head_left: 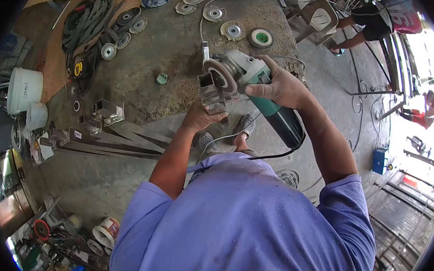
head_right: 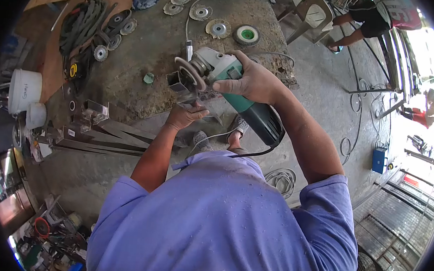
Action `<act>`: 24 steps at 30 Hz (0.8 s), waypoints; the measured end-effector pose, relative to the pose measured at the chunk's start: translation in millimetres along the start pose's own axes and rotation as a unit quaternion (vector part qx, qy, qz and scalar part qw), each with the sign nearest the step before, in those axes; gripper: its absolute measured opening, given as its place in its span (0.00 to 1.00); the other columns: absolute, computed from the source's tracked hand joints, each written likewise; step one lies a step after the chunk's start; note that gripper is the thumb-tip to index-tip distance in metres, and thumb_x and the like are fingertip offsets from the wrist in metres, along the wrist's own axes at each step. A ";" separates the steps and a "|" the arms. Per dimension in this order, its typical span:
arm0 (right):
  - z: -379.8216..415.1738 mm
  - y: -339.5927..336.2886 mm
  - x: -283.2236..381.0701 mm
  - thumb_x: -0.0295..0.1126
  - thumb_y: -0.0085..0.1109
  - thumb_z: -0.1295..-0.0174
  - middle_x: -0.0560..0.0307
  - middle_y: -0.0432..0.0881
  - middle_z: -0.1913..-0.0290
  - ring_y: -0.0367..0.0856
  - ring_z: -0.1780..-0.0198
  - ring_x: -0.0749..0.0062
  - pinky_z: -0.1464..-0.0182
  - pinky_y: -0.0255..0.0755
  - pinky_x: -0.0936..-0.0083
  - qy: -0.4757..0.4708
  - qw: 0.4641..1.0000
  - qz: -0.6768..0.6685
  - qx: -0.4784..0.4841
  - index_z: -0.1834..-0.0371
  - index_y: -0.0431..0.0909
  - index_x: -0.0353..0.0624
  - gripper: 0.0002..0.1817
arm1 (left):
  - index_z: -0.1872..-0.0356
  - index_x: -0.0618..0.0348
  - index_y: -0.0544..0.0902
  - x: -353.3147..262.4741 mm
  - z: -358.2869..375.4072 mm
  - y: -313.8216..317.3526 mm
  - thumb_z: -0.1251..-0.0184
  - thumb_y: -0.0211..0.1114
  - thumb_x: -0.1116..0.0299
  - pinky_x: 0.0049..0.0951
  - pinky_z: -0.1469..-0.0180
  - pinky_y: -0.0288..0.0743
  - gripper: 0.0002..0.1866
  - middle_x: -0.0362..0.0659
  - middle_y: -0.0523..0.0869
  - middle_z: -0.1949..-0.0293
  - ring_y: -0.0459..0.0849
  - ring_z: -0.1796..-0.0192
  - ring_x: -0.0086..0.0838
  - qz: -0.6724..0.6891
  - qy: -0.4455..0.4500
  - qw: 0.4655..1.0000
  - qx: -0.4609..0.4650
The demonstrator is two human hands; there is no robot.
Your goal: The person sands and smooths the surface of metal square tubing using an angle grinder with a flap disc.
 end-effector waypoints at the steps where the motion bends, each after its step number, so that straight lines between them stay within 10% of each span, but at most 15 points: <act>1: 0.1 -0.5 -0.4 0.57 0.82 0.49 0.47 0.86 0.45 0.84 0.42 0.62 0.37 0.74 0.67 0.005 1.000 0.013 0.001 0.24 0.64 0.36 0.56 | 0.62 0.50 0.93 0.5 -0.5 -0.6 0.45 0.84 0.58 0.35 0.52 0.83 0.13 0.35 0.87 0.62 0.86 0.56 0.26 -0.014 0.011 1.000 0.001; 16: -7.6 -12.3 4.0 0.58 0.81 0.48 0.47 0.86 0.48 0.84 0.43 0.63 0.37 0.75 0.68 0.010 0.991 0.124 -0.042 0.24 0.64 0.37 0.56 | 0.50 0.57 0.87 -17.6 -1.7 -8.1 0.47 0.85 0.63 0.29 0.50 0.86 0.23 0.39 0.94 0.58 0.92 0.55 0.25 0.031 -0.072 0.996 0.037; 24: 9.1 -7.6 -4.9 0.59 0.82 0.49 0.48 0.86 0.46 0.83 0.42 0.63 0.37 0.75 0.68 -0.002 0.998 -0.056 -0.012 0.24 0.64 0.36 0.56 | 0.49 0.57 0.86 -13.1 -3.6 -8.2 0.47 0.85 0.60 0.32 0.48 0.85 0.25 0.40 0.93 0.56 0.92 0.54 0.27 -0.018 -0.020 0.999 0.027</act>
Point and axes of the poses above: each hand's wrist, its own z-axis away from the middle knuckle, its own y-axis out of the palm, x = y × z, the point moved 2 cm from there along -z, towards the middle knuckle
